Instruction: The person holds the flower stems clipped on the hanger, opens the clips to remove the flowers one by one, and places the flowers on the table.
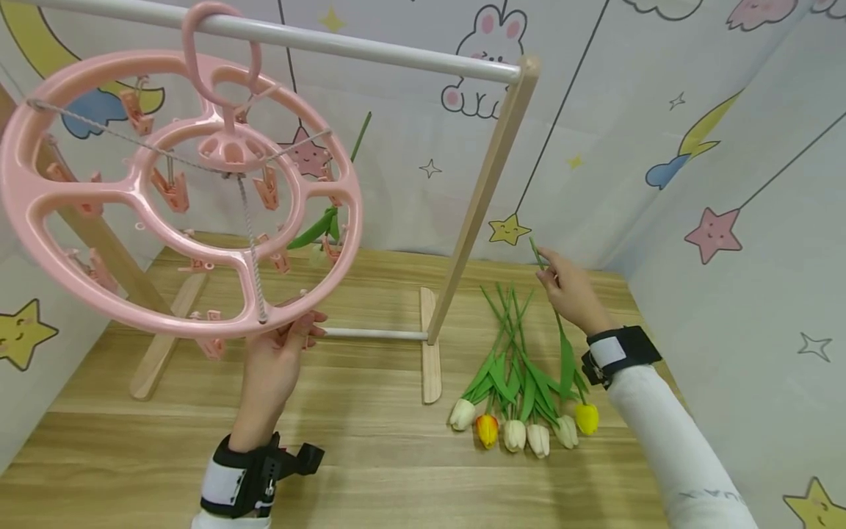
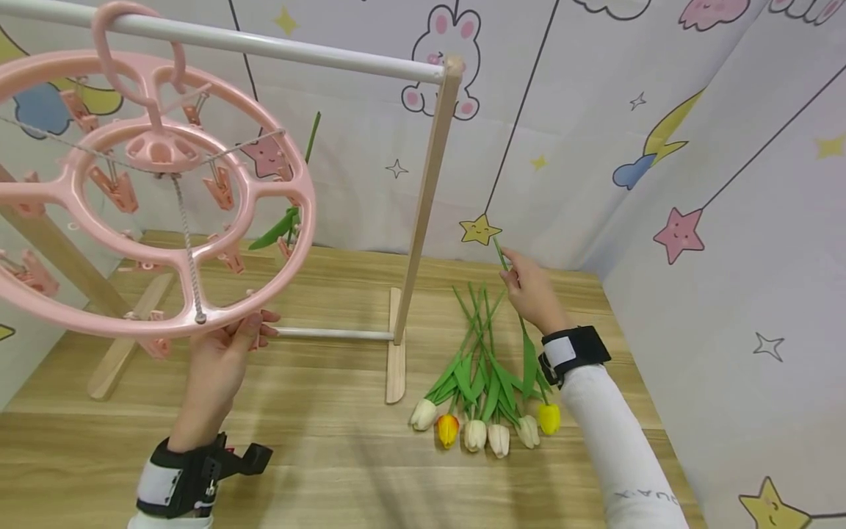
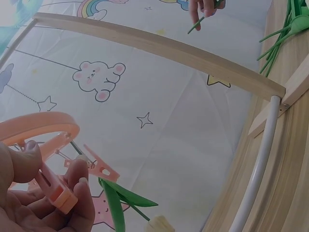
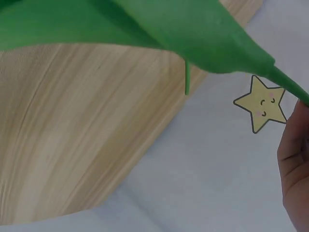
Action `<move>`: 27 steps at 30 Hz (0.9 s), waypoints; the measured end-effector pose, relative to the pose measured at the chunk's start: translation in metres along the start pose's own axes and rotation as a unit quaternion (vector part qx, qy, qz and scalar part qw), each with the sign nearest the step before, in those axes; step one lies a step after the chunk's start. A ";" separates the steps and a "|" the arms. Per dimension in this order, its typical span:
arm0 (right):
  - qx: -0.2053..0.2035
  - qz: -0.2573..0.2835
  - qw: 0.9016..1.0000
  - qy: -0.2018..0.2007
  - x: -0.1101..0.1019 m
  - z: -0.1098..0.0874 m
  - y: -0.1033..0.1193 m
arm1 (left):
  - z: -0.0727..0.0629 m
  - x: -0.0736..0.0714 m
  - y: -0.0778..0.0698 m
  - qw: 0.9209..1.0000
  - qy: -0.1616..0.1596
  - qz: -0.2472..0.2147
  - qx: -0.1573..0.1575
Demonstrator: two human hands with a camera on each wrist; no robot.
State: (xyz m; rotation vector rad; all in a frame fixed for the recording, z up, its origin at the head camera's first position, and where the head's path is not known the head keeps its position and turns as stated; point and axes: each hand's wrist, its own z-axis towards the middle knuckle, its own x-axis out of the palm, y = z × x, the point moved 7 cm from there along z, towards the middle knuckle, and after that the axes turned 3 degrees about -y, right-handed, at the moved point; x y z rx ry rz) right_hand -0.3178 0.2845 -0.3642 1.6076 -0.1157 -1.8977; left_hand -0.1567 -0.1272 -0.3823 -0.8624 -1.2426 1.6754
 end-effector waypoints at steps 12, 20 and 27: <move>0.049 0.002 0.999 0.004 0.031 -0.008 -0.023 | 0.001 -0.001 -0.001 1.000 -0.005 -0.002 0.012; 0.041 -0.014 0.999 0.000 0.037 -0.010 -0.022 | -0.001 -0.002 0.000 1.000 -0.007 -0.006 0.008; 0.088 0.032 0.994 0.059 0.035 -0.008 -0.029 | -0.001 -0.002 0.000 1.000 -0.004 -0.008 0.008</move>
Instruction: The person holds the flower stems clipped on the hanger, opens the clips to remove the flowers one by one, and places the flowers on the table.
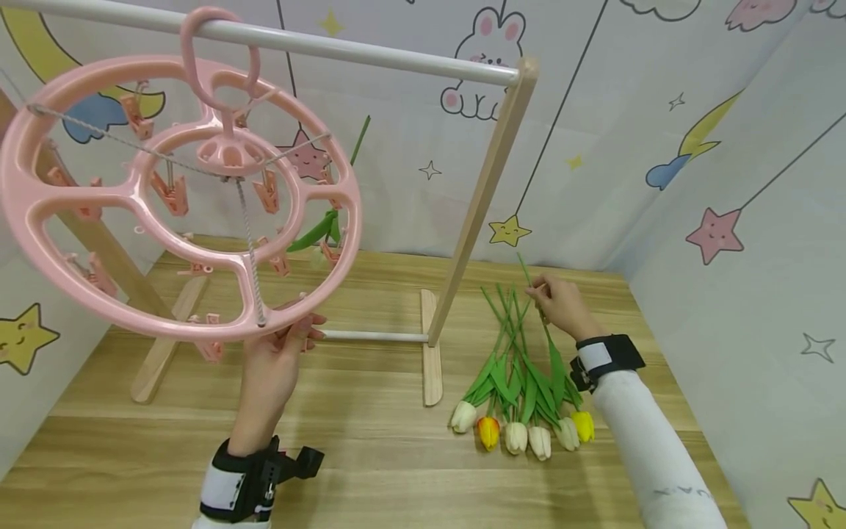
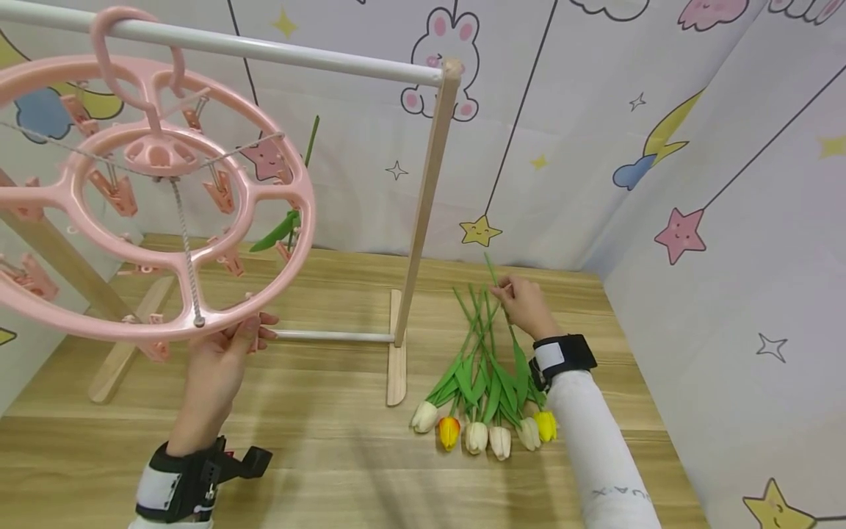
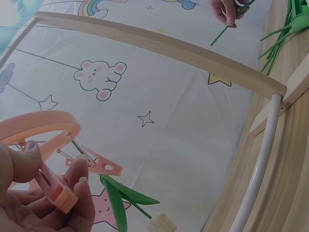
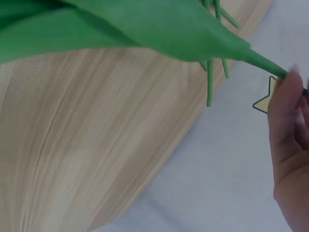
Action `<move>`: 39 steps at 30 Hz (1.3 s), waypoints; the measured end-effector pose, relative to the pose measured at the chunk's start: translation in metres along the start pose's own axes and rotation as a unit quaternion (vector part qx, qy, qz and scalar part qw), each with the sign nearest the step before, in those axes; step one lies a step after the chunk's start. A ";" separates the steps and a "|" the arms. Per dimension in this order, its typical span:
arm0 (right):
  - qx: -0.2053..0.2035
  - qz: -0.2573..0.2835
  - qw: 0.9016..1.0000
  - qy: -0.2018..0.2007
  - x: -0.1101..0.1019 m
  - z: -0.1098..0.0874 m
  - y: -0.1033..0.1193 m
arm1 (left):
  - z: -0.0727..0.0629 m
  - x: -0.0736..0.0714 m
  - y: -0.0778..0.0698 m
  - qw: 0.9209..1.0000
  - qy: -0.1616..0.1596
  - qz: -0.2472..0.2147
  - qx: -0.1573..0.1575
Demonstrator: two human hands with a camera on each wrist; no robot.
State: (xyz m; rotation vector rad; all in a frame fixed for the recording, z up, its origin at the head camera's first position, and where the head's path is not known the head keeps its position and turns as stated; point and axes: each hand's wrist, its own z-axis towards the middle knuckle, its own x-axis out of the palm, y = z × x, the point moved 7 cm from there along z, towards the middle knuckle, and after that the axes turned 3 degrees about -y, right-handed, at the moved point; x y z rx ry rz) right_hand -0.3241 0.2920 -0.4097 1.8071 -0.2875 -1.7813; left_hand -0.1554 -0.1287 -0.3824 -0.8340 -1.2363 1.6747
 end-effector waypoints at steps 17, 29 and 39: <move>0.011 -0.016 0.996 0.091 0.023 0.001 0.005 | -0.001 0.000 0.000 1.000 0.003 -0.001 0.001; 0.011 -0.027 0.997 0.069 0.046 0.004 0.002 | -0.001 0.000 -0.001 1.000 0.002 -0.001 -0.003; 0.032 -0.023 0.996 0.077 0.065 0.003 -0.012 | -0.002 -0.001 0.000 1.000 -0.001 -0.008 -0.003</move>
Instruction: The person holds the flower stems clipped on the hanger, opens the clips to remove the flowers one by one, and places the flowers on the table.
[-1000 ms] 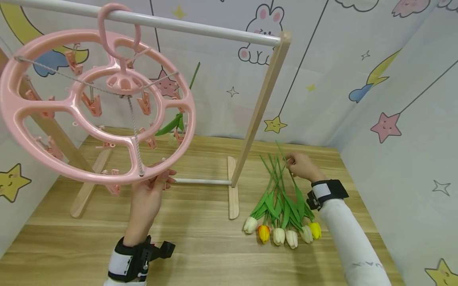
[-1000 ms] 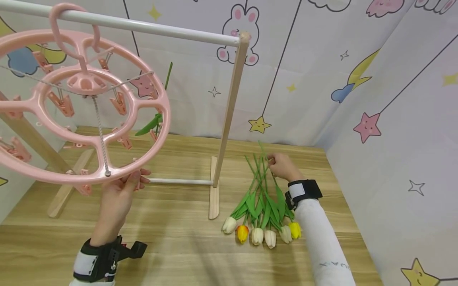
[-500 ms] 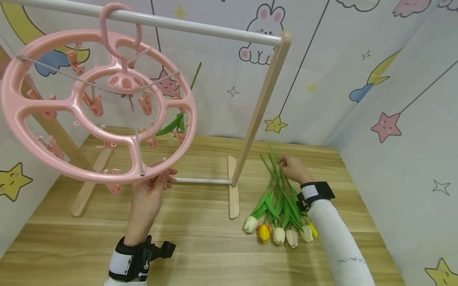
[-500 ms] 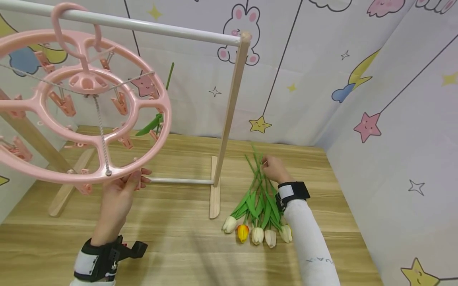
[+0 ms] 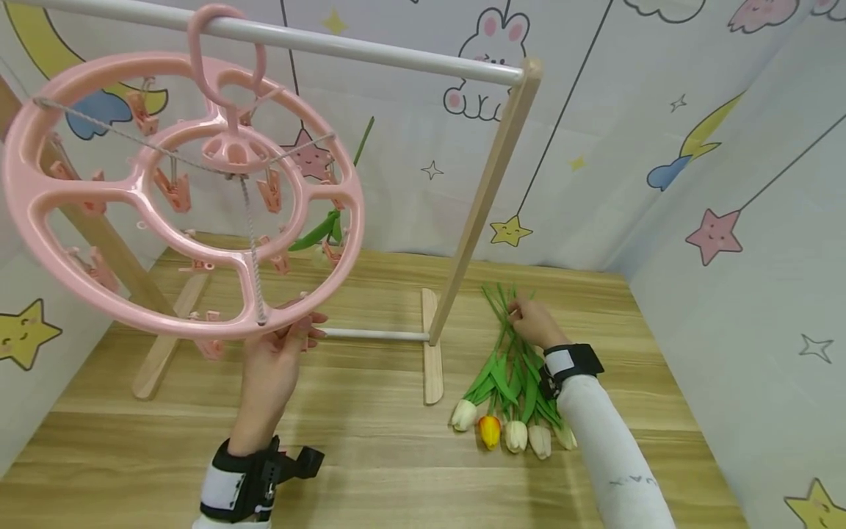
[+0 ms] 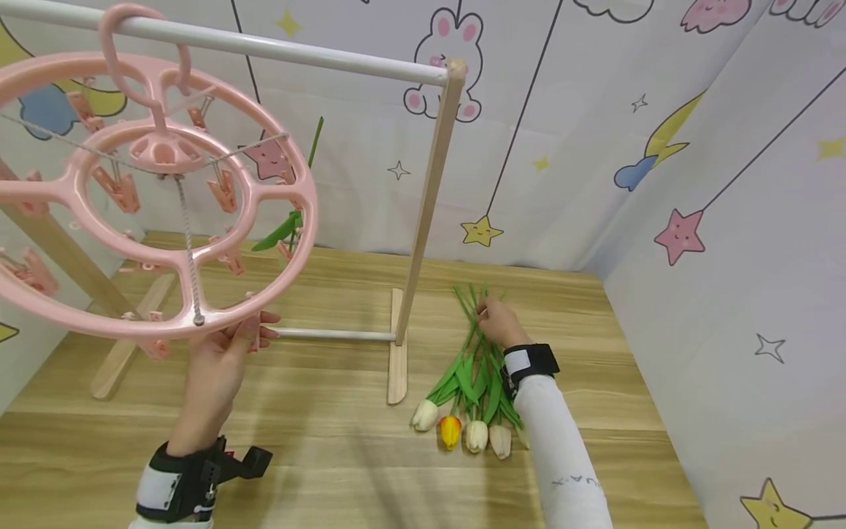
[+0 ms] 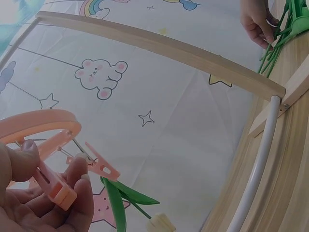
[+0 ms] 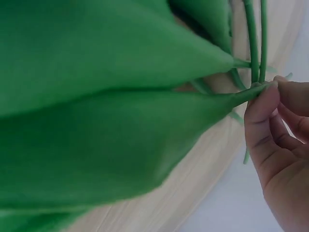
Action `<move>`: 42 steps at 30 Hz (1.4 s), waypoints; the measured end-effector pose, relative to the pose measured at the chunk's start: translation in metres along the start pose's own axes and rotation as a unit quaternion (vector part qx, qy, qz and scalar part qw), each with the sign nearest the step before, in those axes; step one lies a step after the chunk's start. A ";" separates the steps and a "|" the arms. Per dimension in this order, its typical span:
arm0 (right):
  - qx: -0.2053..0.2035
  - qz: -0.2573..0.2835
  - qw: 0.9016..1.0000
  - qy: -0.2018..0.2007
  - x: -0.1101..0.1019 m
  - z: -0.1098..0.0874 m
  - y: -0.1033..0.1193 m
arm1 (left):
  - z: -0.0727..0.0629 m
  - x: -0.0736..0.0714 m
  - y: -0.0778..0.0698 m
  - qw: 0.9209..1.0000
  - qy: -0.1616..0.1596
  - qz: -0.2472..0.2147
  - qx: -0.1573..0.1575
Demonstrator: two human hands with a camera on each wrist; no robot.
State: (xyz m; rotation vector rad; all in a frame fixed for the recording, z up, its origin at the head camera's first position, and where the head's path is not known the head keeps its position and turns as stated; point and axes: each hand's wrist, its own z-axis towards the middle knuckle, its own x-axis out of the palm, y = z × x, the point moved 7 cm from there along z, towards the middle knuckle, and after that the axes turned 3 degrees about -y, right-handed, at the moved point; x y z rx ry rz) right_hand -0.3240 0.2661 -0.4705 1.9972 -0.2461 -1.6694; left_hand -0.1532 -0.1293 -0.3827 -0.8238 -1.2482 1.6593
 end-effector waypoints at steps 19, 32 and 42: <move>0.021 -0.002 1.000 -0.001 -0.003 -0.005 0.000 | 0.001 0.001 -0.004 0.999 0.009 -0.021 0.037; -0.034 -0.030 0.990 0.130 -0.017 -0.018 0.035 | -0.001 0.006 -0.020 0.982 0.080 -0.114 0.126; -0.079 -0.009 0.949 0.304 0.022 -0.042 0.093 | -0.008 0.013 -0.034 0.957 0.129 -0.173 0.194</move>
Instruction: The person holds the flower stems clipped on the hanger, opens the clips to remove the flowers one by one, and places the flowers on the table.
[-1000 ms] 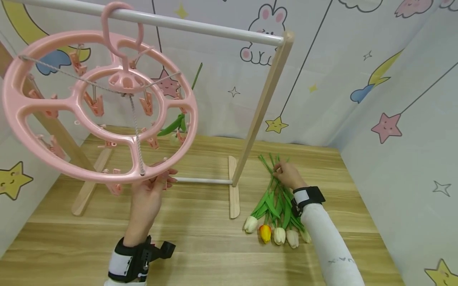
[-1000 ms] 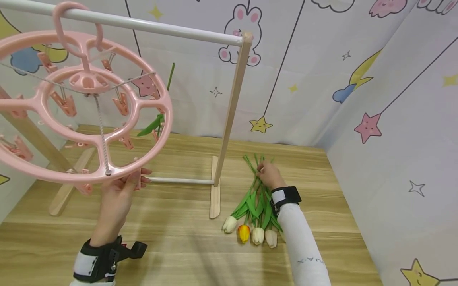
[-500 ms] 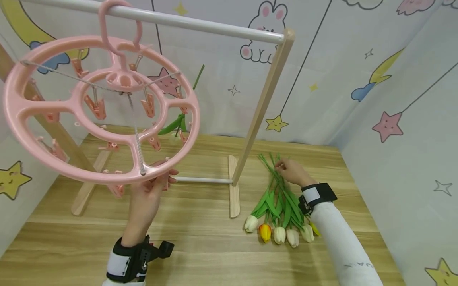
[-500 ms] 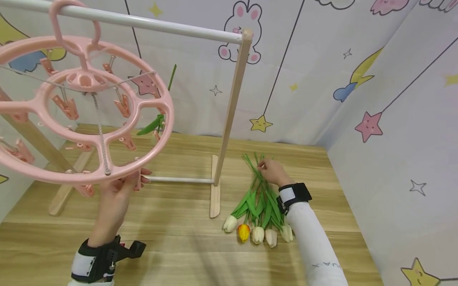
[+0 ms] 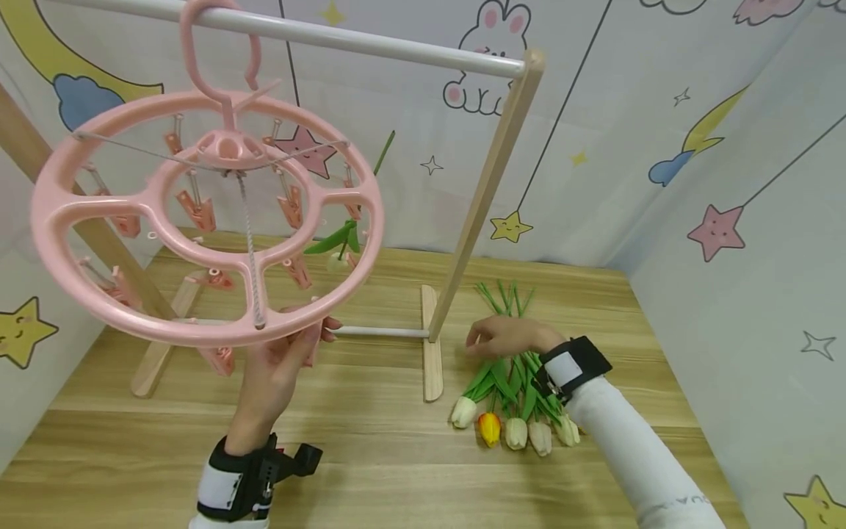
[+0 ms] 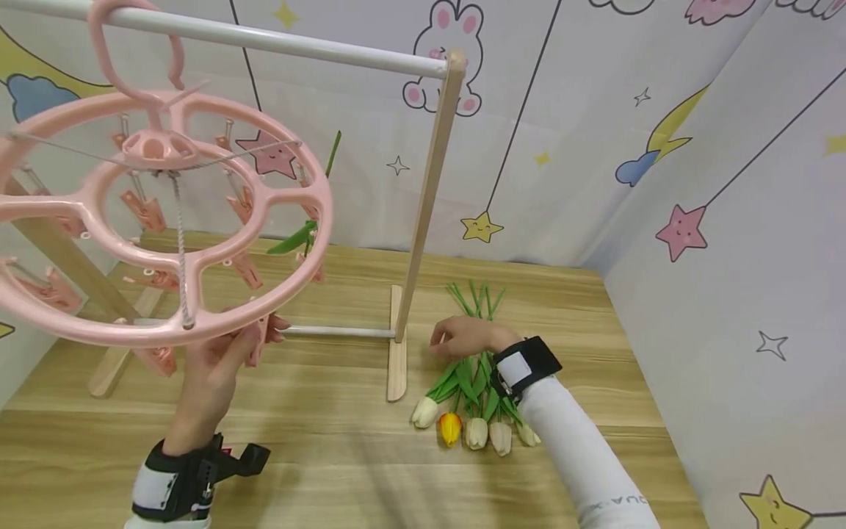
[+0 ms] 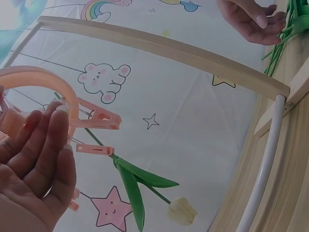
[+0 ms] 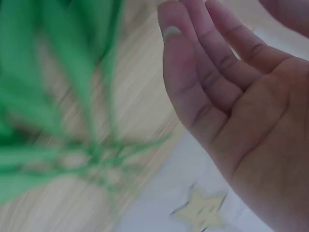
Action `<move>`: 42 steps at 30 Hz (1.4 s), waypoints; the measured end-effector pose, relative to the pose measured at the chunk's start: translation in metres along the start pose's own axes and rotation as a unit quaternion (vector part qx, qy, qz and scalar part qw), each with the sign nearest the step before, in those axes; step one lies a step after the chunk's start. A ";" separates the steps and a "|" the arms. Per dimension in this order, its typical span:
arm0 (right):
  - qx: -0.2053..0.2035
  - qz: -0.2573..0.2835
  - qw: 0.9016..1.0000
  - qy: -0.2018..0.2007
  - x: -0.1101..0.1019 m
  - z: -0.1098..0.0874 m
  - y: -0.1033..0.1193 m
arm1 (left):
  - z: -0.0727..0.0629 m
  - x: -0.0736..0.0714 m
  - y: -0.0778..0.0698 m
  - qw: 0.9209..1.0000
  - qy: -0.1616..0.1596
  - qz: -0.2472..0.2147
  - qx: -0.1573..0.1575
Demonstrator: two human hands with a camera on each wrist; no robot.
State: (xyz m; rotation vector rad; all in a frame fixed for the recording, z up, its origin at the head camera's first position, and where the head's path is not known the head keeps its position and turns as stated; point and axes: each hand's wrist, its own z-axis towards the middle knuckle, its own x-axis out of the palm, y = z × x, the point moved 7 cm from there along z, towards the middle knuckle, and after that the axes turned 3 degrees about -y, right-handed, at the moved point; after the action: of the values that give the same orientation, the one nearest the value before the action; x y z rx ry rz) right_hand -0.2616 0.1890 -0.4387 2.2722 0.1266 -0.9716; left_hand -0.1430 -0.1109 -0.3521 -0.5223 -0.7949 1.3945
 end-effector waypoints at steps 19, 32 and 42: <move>-0.162 0.125 0.972 -0.118 0.012 0.034 0.109 | -0.004 0.005 -0.014 0.993 0.044 -0.087 0.064; -0.213 0.193 0.929 -0.234 -0.016 0.045 0.156 | -0.007 0.008 -0.024 0.966 0.087 -0.221 0.102; -0.269 0.226 0.892 -0.285 -0.032 0.050 0.171 | -0.004 0.008 -0.033 0.936 0.098 -0.317 0.115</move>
State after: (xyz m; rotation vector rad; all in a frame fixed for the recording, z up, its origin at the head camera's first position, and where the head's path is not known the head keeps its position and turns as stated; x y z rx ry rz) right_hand -0.2590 0.0302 -0.3510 1.3562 -0.3357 -1.1285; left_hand -0.1187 -0.1065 -0.3288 -0.1862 -0.5561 0.8029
